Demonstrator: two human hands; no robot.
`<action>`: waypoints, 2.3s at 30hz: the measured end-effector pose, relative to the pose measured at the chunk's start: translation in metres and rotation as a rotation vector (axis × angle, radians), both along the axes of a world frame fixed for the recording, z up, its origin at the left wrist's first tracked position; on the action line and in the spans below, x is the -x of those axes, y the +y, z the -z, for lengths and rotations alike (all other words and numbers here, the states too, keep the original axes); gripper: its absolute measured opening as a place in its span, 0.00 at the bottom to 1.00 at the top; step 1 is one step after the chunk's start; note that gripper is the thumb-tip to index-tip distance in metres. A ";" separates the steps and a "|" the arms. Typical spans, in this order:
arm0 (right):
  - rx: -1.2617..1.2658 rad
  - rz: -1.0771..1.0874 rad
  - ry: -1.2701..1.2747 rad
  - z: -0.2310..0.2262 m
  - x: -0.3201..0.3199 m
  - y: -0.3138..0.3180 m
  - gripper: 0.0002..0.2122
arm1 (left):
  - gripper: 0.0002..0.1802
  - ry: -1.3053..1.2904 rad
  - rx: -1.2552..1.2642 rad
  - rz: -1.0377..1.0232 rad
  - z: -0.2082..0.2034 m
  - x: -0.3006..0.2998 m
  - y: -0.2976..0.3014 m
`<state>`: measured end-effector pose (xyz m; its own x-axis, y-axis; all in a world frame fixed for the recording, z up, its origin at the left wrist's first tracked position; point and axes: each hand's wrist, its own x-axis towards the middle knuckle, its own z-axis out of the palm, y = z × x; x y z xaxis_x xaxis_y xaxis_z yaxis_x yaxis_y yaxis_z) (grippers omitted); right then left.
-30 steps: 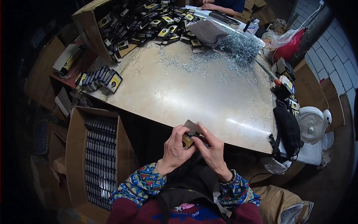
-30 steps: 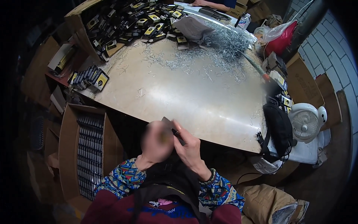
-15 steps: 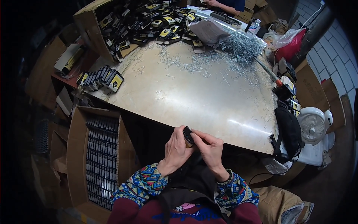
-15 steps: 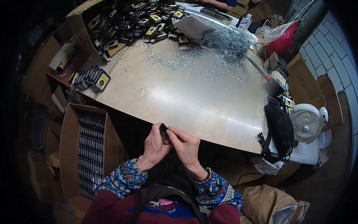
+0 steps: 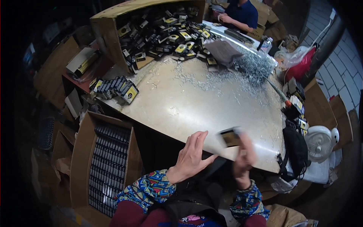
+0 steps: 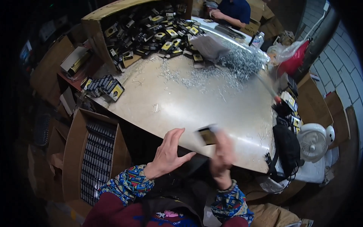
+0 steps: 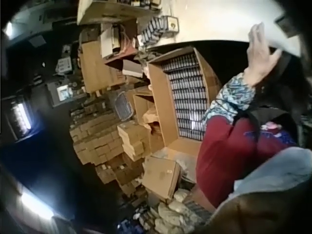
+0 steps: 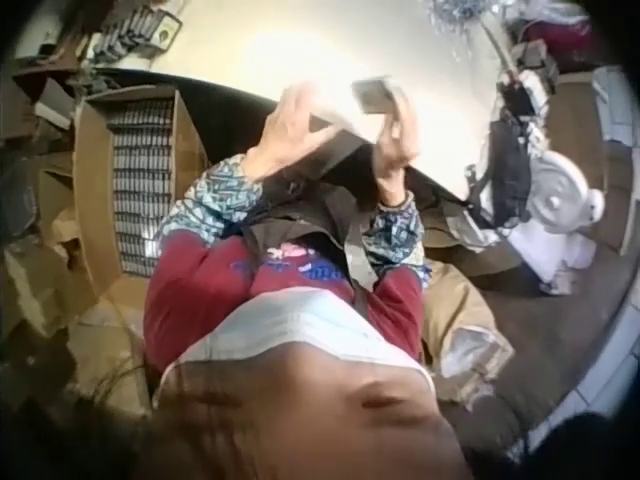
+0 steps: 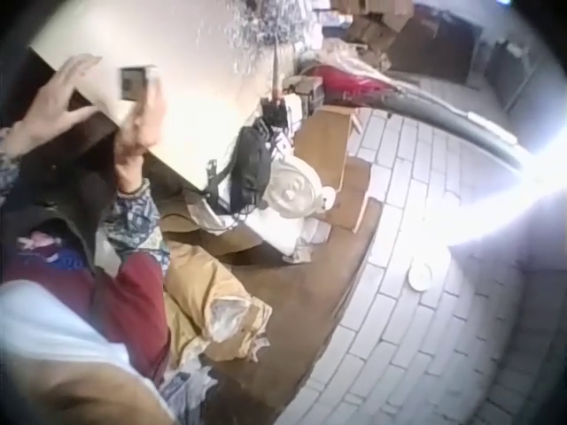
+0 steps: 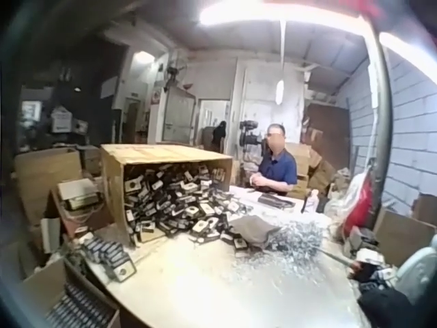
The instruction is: Packaging small industrial components into boxes and cleaning the workspace with a wire brush.
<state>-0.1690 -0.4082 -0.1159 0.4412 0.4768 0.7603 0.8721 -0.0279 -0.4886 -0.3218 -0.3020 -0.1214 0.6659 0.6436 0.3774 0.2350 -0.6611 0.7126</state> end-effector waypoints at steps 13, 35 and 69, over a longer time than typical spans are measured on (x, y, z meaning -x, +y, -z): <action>0.282 -0.316 0.150 0.020 -0.033 0.071 0.12 | 0.19 0.096 -0.385 -0.152 0.030 -0.007 0.144; 0.795 -0.299 -0.471 0.069 -0.103 0.372 0.28 | 0.23 0.405 -0.382 -0.174 0.020 -0.240 0.420; 0.977 0.113 -0.050 0.043 -0.128 0.047 0.27 | 0.35 0.856 -0.490 0.575 -0.018 -0.184 0.268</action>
